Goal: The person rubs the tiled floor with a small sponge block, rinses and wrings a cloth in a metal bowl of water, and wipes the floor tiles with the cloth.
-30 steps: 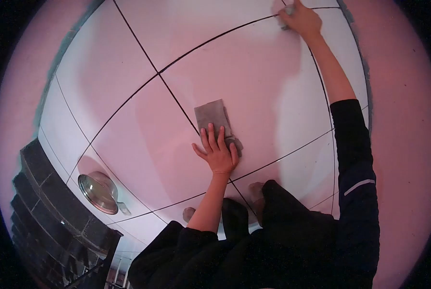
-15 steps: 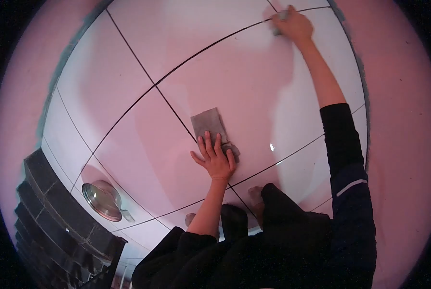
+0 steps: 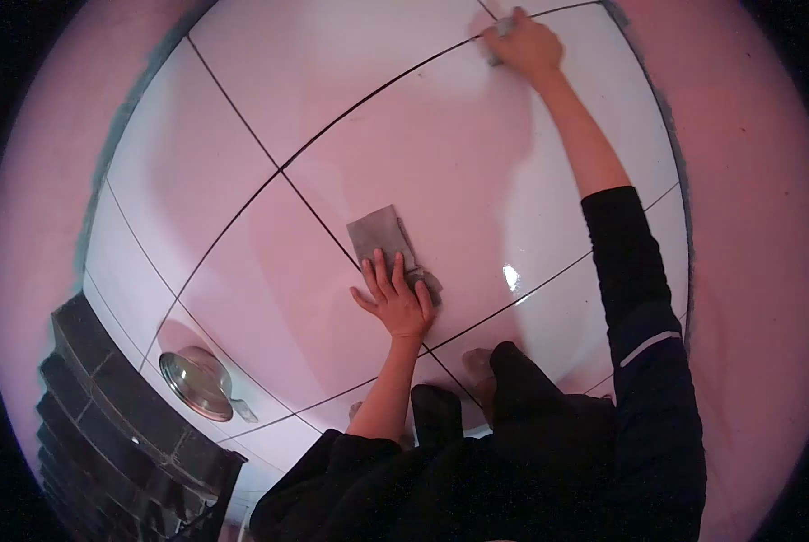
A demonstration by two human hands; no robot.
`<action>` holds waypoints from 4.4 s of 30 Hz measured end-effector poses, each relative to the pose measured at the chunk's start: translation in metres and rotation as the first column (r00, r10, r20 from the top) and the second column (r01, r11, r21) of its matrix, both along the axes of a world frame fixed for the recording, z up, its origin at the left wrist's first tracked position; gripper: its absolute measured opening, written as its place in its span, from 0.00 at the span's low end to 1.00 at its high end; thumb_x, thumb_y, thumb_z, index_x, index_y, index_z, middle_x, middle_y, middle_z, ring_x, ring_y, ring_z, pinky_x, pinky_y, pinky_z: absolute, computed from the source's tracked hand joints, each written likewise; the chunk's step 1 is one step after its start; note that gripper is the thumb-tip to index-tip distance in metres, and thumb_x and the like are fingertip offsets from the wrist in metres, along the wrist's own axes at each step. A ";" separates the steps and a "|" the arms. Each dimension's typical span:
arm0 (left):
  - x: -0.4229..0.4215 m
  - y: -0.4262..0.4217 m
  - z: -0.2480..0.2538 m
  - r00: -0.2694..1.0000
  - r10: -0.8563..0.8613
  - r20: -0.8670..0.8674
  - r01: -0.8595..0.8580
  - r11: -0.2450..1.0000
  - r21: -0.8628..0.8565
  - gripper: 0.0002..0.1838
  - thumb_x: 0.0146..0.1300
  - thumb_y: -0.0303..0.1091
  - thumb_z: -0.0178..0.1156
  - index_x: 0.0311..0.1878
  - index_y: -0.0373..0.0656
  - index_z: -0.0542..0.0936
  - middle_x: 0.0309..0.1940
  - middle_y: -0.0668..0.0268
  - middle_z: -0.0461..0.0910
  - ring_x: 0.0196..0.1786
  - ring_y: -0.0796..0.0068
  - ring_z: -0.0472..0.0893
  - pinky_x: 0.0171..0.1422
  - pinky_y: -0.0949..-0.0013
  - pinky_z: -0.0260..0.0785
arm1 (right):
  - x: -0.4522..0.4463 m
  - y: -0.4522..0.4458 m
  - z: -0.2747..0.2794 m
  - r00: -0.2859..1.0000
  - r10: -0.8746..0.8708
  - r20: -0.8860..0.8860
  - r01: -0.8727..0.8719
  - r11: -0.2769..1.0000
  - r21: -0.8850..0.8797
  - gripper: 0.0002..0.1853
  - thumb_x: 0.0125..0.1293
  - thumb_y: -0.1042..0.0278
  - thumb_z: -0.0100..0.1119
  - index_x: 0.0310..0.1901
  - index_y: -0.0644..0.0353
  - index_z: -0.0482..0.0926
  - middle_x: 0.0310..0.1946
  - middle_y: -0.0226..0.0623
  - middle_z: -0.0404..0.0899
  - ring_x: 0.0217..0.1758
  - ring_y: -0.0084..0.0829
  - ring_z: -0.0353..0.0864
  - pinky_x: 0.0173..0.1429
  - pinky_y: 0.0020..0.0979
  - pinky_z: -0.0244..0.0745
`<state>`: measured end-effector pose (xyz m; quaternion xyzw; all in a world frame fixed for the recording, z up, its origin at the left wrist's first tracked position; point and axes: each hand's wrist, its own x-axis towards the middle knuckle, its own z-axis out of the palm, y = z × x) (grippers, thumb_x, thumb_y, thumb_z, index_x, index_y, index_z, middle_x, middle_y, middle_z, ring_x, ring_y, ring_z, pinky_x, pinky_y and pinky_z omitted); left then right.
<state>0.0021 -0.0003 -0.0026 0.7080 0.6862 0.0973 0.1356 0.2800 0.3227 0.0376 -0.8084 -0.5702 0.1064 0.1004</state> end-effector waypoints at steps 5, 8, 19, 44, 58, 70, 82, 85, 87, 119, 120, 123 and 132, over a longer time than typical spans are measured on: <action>0.001 0.002 0.001 1.000 -0.007 0.022 0.007 1.000 0.012 0.30 0.59 0.41 0.48 0.67 0.47 0.63 0.73 0.58 0.53 0.76 0.53 0.48 0.72 0.36 0.23 | -0.042 -0.009 -0.014 0.984 0.150 0.092 -0.156 0.986 0.057 0.36 0.49 0.37 0.59 0.53 0.58 0.74 0.28 0.42 0.83 0.31 0.43 0.84 0.33 0.42 0.78; 0.001 0.000 0.001 1.000 0.009 0.017 -0.009 1.000 -0.010 0.30 0.59 0.41 0.48 0.66 0.46 0.64 0.73 0.59 0.53 0.76 0.53 0.47 0.72 0.36 0.23 | -0.105 -0.029 -0.015 0.947 0.320 0.019 -0.320 0.947 0.026 0.36 0.48 0.39 0.61 0.55 0.54 0.73 0.31 0.43 0.83 0.34 0.44 0.84 0.37 0.44 0.78; 0.000 -0.001 0.001 0.999 0.021 0.034 -0.022 1.000 0.016 0.29 0.59 0.42 0.48 0.66 0.47 0.66 0.73 0.60 0.54 0.76 0.54 0.47 0.72 0.37 0.24 | -0.009 -0.009 -0.001 0.983 0.029 0.183 -0.022 0.999 -0.040 0.40 0.50 0.37 0.57 0.59 0.59 0.70 0.30 0.42 0.83 0.34 0.43 0.84 0.36 0.44 0.78; 0.000 0.001 0.001 0.999 -0.005 0.035 0.005 1.000 0.001 0.30 0.58 0.43 0.49 0.66 0.48 0.65 0.73 0.59 0.54 0.76 0.54 0.47 0.72 0.35 0.23 | -0.022 -0.016 -0.013 0.981 0.040 0.189 -0.047 0.998 0.032 0.27 0.60 0.46 0.52 0.44 0.68 0.70 0.25 0.44 0.83 0.29 0.44 0.84 0.31 0.45 0.75; 0.000 -0.001 0.000 1.000 -0.005 0.019 0.004 1.000 0.007 0.30 0.58 0.44 0.48 0.65 0.48 0.66 0.72 0.60 0.55 0.76 0.55 0.49 0.71 0.34 0.25 | -0.021 -0.089 -0.015 0.966 0.136 0.219 -0.135 0.991 -0.022 0.23 0.62 0.50 0.49 0.45 0.65 0.69 0.23 0.45 0.81 0.24 0.43 0.82 0.26 0.45 0.75; 0.000 0.001 0.002 1.000 0.001 0.029 -0.001 1.000 -0.006 0.31 0.58 0.43 0.50 0.67 0.48 0.64 0.74 0.61 0.51 0.76 0.54 0.46 0.71 0.33 0.26 | 0.009 -0.153 -0.009 0.963 0.165 0.215 -0.136 0.980 -0.143 0.24 0.61 0.47 0.50 0.46 0.63 0.69 0.23 0.46 0.81 0.26 0.44 0.83 0.30 0.47 0.76; 0.001 0.001 -0.003 0.999 -0.025 -0.023 0.025 1.000 0.005 0.31 0.58 0.43 0.50 0.67 0.47 0.63 0.74 0.59 0.50 0.76 0.55 0.46 0.71 0.35 0.25 | 0.011 -0.014 -0.023 0.978 0.040 0.204 -0.054 0.997 0.062 0.23 0.63 0.48 0.48 0.44 0.64 0.69 0.25 0.47 0.82 0.27 0.47 0.83 0.31 0.46 0.77; 0.000 -0.001 -0.003 0.999 -0.020 -0.035 0.020 1.000 -0.004 0.32 0.58 0.43 0.50 0.67 0.47 0.63 0.74 0.60 0.49 0.76 0.55 0.45 0.71 0.35 0.25 | 0.011 -0.035 -0.017 0.986 0.082 0.143 -0.085 0.996 0.016 0.22 0.63 0.49 0.49 0.43 0.63 0.68 0.26 0.46 0.82 0.30 0.47 0.83 0.33 0.46 0.77; 0.002 0.001 0.000 1.000 0.002 0.005 -0.002 1.000 0.014 0.29 0.58 0.45 0.48 0.65 0.47 0.67 0.72 0.59 0.54 0.76 0.54 0.49 0.71 0.34 0.25 | 0.013 -0.095 -0.013 0.975 0.142 0.170 -0.139 0.990 -0.030 0.20 0.63 0.50 0.50 0.42 0.62 0.68 0.25 0.45 0.81 0.28 0.47 0.82 0.31 0.45 0.76; 0.000 -0.006 0.001 1.000 0.003 0.024 -0.004 0.999 0.032 0.30 0.59 0.44 0.50 0.66 0.48 0.65 0.73 0.61 0.52 0.77 0.57 0.46 0.71 0.33 0.26 | -0.032 -0.269 0.023 0.940 0.186 0.287 -0.231 0.964 0.129 0.22 0.53 0.59 0.63 0.47 0.59 0.69 0.38 0.44 0.72 0.44 0.43 0.74 0.44 0.43 0.69; 0.000 -0.005 0.003 1.000 0.002 0.015 -0.002 1.000 0.027 0.30 0.59 0.44 0.49 0.66 0.49 0.65 0.73 0.62 0.52 0.76 0.57 0.46 0.71 0.33 0.26 | -0.029 -0.269 0.022 0.941 0.251 0.226 -0.284 0.950 0.129 0.19 0.52 0.62 0.63 0.44 0.58 0.70 0.39 0.42 0.71 0.46 0.41 0.71 0.46 0.41 0.67; 0.003 0.002 0.002 1.000 0.008 0.000 -0.008 0.999 0.041 0.31 0.59 0.44 0.49 0.67 0.49 0.65 0.73 0.62 0.52 0.76 0.57 0.46 0.71 0.33 0.25 | -0.018 -0.261 0.011 0.924 0.366 0.113 -0.383 0.895 0.228 0.14 0.50 0.67 0.63 0.37 0.57 0.72 0.39 0.39 0.71 0.47 0.39 0.69 0.46 0.39 0.64; 0.002 0.000 -0.002 1.000 0.003 -0.013 -0.002 0.998 0.059 0.30 0.58 0.44 0.49 0.66 0.49 0.66 0.73 0.63 0.52 0.77 0.58 0.46 0.71 0.34 0.25 | -0.014 -0.244 -0.003 0.875 0.481 0.054 -0.439 0.742 0.506 0.09 0.47 0.74 0.64 0.25 0.57 0.71 0.29 0.33 0.71 0.35 0.35 0.72 0.39 0.34 0.67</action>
